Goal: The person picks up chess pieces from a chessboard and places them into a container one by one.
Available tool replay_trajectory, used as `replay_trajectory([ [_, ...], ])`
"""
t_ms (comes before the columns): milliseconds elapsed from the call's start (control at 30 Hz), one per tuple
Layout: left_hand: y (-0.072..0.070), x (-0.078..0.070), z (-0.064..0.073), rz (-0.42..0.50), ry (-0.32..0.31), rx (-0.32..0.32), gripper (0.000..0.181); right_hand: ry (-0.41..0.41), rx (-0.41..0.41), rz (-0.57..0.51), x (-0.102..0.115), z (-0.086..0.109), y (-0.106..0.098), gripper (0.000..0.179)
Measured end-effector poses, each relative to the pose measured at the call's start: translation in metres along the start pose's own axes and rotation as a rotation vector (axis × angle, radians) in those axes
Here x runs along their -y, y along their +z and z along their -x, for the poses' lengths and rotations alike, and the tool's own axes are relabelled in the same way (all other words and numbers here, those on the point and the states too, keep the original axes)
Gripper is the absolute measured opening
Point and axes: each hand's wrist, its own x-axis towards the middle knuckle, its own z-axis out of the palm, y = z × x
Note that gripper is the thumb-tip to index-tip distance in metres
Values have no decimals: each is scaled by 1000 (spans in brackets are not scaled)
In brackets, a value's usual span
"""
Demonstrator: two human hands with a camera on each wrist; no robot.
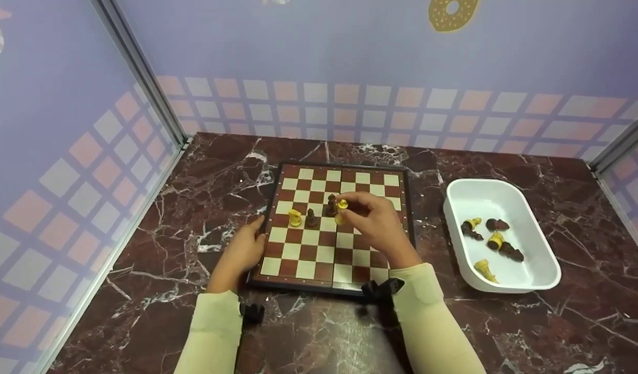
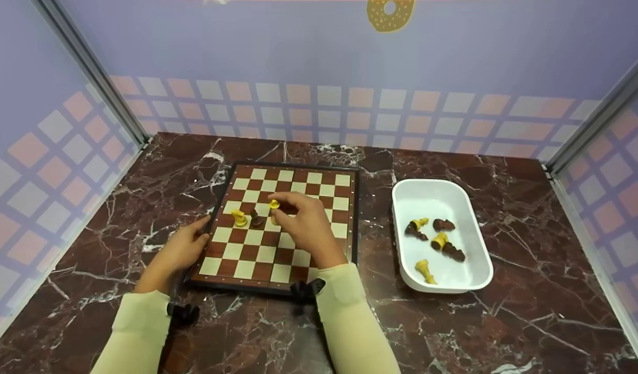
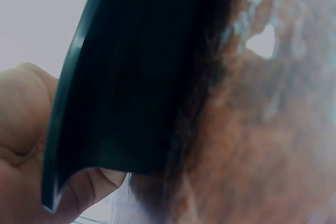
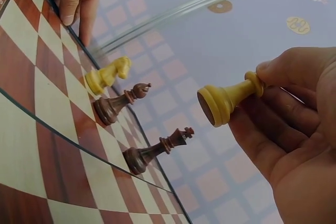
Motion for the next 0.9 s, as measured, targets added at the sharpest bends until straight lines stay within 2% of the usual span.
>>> replay_trajectory([
  [133, 0, 0, 1, -9, 7, 0, 50, -13, 1, -8, 1, 0, -3, 26],
  [367, 0, -1, 1, -8, 1, -6, 50, -18, 4, 51, 7, 2, -10, 25],
  [600, 0, -2, 0, -3, 3, -10, 50, 7, 12, -2, 5, 2, -17, 24],
  [900, 0, -2, -1, 0, 1, -15, 50, -11, -23, 23, 6, 4, -28, 23],
])
